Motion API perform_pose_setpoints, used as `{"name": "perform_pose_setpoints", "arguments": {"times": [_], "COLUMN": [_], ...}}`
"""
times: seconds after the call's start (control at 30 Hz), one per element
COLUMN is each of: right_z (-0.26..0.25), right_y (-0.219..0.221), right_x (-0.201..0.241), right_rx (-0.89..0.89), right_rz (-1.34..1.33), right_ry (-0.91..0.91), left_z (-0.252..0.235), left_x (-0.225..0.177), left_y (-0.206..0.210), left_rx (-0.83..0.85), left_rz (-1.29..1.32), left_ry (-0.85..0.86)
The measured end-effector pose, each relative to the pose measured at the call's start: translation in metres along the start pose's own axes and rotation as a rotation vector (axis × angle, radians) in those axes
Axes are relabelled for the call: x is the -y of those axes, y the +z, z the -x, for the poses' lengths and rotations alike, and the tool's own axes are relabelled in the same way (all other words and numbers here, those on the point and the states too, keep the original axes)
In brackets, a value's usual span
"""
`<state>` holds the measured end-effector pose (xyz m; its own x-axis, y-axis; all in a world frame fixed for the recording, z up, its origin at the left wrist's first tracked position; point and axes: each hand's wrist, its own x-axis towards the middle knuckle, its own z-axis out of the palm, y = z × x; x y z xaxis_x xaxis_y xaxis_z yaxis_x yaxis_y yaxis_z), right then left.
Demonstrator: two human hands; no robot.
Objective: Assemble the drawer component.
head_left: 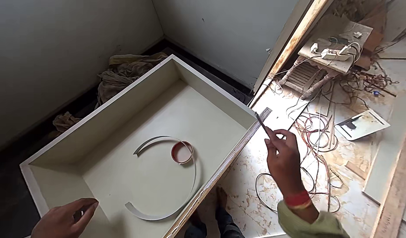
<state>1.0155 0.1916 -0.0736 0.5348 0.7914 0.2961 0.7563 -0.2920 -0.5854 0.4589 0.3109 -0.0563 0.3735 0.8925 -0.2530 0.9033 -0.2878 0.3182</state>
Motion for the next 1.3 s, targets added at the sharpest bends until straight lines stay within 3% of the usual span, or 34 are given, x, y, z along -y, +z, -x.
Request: {"name": "perform_pose_setpoints", "arguments": {"times": [0.13,0.3,0.5,0.67,0.8,0.93,1.03,1.2,1.3], "right_z": [0.038,-0.012,0.009,-0.037,-0.021,-0.043,-0.054,-0.007,-0.007], "right_y": [-0.017,-0.042,-0.037,-0.040,-0.031,-0.043,-0.040,-0.035,-0.026], "right_x": [0.012,0.012,0.030,0.018,0.030,0.014,-0.006,0.031,0.036], "right_rx": [0.090,0.084,0.162,0.127,0.214,0.143,0.131,0.302,0.205], "right_rz": [0.089,0.183,0.263,0.396,0.300,0.198,0.198,0.140,0.042], "right_ry": [-0.103,-0.036,-0.114,-0.130,-0.207,-0.067,0.005,-0.072,-0.044], "left_z": [-0.001,0.000,-0.002,-0.001,-0.002,-0.001,-0.002,-0.003,-0.002], "left_x": [0.002,0.001,0.003,0.003,-0.001,0.012,-0.003,0.010,-0.006], "left_y": [0.002,0.002,0.001,0.002,0.000,0.004,-0.003,0.003,-0.004], "left_rx": [-0.002,0.011,0.022,0.012,0.032,0.001,0.038,0.007,0.044], "left_rz": [0.010,0.012,0.020,0.033,0.030,0.001,0.031,-0.007,0.012], "left_ry": [-0.014,-0.007,-0.033,-0.034,-0.051,-0.018,-0.058,-0.018,-0.044]}}
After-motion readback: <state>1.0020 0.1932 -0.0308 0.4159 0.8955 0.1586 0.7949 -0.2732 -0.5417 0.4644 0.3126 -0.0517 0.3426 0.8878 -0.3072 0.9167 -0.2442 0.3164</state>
